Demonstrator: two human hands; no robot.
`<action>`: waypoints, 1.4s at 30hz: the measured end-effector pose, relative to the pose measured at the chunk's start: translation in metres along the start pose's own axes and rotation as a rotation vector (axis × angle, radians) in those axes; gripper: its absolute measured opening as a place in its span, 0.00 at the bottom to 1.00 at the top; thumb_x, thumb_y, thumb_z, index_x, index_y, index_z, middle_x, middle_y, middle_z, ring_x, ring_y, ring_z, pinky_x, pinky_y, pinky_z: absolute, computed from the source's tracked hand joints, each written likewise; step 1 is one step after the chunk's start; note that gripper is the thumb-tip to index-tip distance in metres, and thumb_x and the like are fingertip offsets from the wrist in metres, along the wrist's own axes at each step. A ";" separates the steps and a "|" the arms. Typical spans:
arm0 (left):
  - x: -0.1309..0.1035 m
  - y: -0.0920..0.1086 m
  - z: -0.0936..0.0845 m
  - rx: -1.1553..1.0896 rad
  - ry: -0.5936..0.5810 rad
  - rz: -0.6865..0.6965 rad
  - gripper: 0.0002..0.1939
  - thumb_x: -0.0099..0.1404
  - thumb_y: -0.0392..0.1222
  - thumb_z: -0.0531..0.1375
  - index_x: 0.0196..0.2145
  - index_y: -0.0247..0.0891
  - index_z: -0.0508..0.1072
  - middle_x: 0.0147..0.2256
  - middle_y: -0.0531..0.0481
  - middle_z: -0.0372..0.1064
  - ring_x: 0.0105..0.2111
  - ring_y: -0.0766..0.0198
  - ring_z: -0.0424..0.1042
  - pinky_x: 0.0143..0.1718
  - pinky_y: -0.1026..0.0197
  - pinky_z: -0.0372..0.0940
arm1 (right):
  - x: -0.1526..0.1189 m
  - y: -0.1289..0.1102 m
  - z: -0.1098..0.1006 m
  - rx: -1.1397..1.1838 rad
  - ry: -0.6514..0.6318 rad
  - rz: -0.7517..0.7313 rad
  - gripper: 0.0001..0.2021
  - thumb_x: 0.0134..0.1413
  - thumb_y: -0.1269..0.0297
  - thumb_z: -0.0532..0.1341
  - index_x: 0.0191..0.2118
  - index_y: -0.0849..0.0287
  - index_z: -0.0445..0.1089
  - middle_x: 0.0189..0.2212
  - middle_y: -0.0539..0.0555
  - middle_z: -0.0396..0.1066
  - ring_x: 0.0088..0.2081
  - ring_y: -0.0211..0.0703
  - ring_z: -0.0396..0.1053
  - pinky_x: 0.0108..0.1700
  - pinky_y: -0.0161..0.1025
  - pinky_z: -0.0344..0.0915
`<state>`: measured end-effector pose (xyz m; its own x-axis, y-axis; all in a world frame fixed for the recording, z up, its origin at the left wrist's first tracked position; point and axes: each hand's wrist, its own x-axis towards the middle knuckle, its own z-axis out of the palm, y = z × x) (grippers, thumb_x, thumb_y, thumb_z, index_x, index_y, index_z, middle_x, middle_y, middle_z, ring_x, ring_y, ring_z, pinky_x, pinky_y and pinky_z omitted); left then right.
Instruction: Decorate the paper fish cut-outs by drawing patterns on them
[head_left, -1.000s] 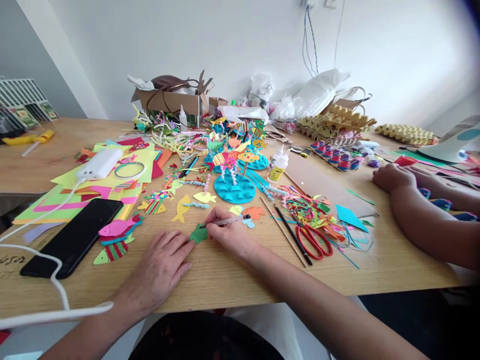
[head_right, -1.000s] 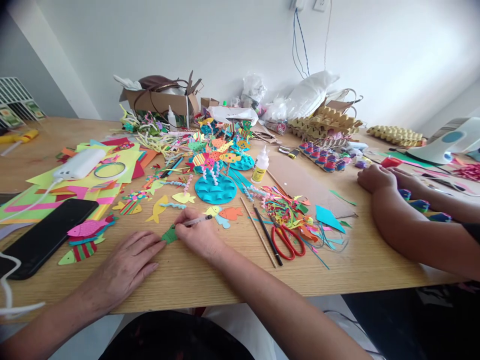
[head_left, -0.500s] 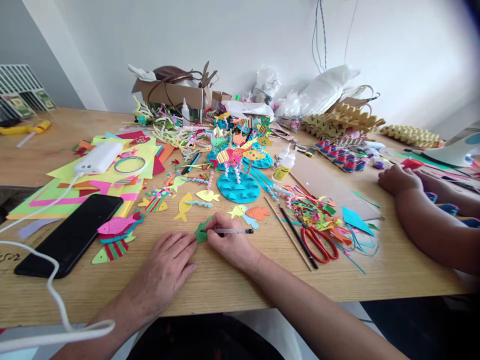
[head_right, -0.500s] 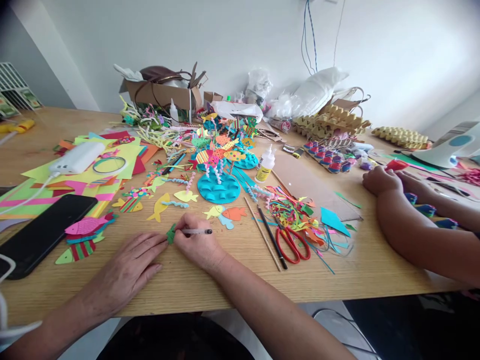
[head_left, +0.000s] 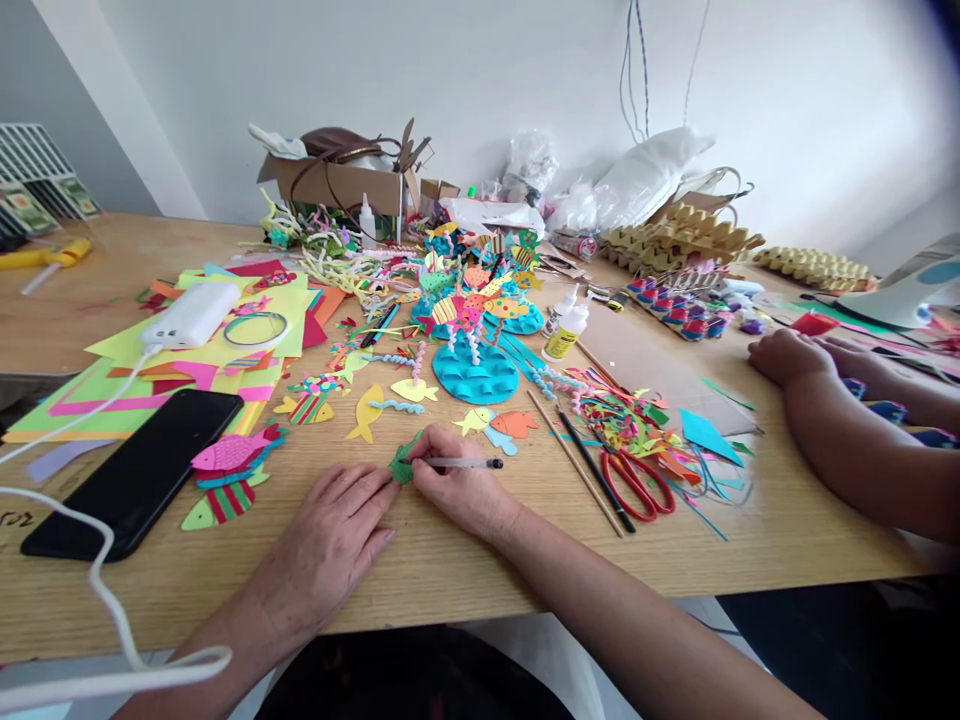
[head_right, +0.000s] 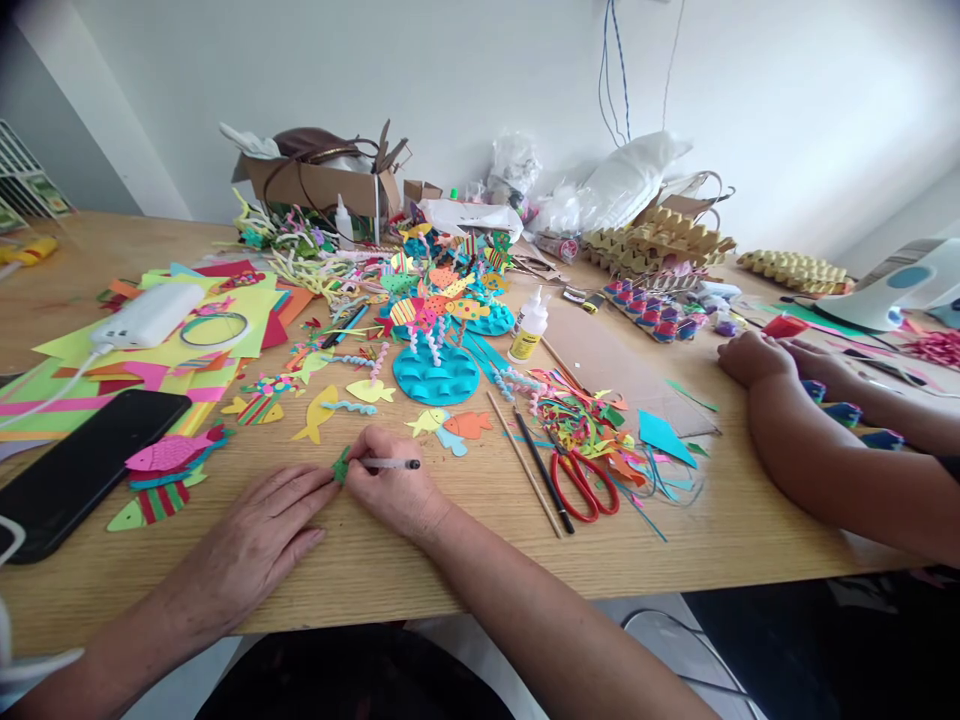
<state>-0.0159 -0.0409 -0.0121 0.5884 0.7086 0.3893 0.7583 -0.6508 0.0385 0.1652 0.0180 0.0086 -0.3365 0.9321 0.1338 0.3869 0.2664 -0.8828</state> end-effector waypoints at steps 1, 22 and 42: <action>0.000 0.000 0.000 0.002 0.001 0.001 0.18 0.69 0.40 0.49 0.53 0.37 0.67 0.49 0.44 0.69 0.49 0.53 0.66 0.50 0.48 0.61 | 0.000 0.000 0.000 -0.003 0.000 0.000 0.06 0.42 0.77 0.56 0.24 0.58 0.63 0.20 0.45 0.64 0.22 0.32 0.60 0.26 0.30 0.56; -0.001 0.000 0.000 0.004 -0.014 -0.010 0.18 0.69 0.40 0.49 0.54 0.39 0.66 0.50 0.45 0.69 0.49 0.53 0.66 0.50 0.48 0.60 | -0.001 0.003 -0.001 0.062 0.007 -0.020 0.06 0.42 0.76 0.55 0.23 0.58 0.62 0.19 0.44 0.61 0.22 0.32 0.58 0.25 0.30 0.55; -0.001 -0.001 0.001 -0.032 -0.015 -0.020 0.18 0.69 0.41 0.49 0.54 0.40 0.66 0.50 0.45 0.69 0.50 0.53 0.65 0.51 0.47 0.60 | -0.002 0.000 -0.002 0.023 -0.011 -0.015 0.06 0.41 0.76 0.55 0.23 0.58 0.62 0.18 0.44 0.61 0.21 0.32 0.57 0.25 0.30 0.56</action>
<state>-0.0170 -0.0407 -0.0138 0.5773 0.7258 0.3742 0.7609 -0.6444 0.0760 0.1675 0.0167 0.0097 -0.3514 0.9253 0.1425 0.3617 0.2746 -0.8909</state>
